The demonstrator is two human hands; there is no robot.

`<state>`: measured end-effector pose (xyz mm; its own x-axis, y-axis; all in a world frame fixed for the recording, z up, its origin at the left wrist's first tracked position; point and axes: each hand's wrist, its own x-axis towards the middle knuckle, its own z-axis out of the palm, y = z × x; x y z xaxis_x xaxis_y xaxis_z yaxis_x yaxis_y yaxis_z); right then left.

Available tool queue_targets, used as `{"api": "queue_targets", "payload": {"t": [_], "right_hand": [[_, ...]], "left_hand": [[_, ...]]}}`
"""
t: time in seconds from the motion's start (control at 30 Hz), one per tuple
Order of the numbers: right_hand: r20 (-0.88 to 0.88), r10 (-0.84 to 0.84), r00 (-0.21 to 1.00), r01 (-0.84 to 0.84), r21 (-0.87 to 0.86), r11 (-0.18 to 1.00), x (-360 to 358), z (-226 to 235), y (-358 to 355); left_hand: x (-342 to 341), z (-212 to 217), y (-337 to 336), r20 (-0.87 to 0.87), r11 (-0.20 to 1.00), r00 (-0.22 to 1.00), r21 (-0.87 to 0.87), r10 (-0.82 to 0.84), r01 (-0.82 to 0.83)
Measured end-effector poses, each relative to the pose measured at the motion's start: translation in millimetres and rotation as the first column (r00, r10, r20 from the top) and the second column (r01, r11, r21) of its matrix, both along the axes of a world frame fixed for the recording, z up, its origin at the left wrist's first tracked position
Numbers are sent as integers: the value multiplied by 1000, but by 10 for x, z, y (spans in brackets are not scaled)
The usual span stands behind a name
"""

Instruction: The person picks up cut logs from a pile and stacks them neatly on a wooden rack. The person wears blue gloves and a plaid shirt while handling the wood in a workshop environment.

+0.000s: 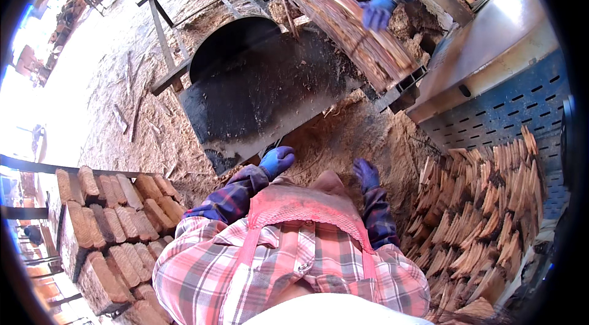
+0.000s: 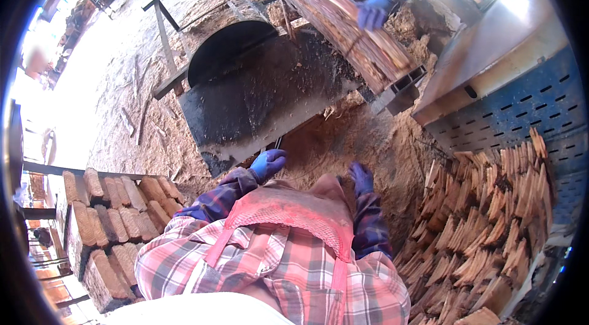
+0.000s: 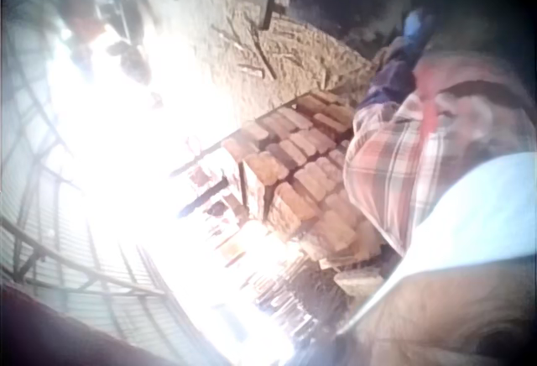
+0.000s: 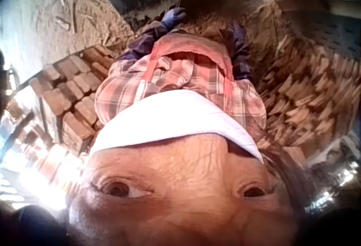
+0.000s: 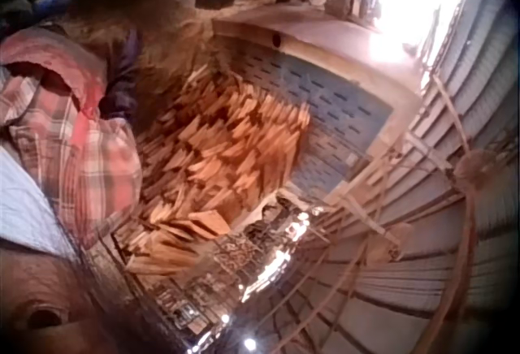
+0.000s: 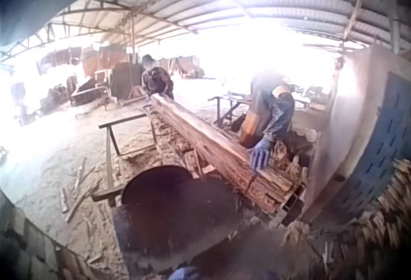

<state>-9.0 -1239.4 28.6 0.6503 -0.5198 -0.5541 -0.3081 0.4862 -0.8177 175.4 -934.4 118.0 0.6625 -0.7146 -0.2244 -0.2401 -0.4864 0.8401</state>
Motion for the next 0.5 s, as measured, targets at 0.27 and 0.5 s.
{"api": "queue_targets", "payload": {"t": [0.27,0.5], "right_hand": [[558,533,636,-52,-658,752,2123,1833,-929],[-573,177,801,-543,-818,-188,4099,2322,-2604]], "left_hand": [[607,230,-805,-167,967,986,-248,13,-55],[1398,561,-1936,-257,956,966,-276,31,-104]]}}
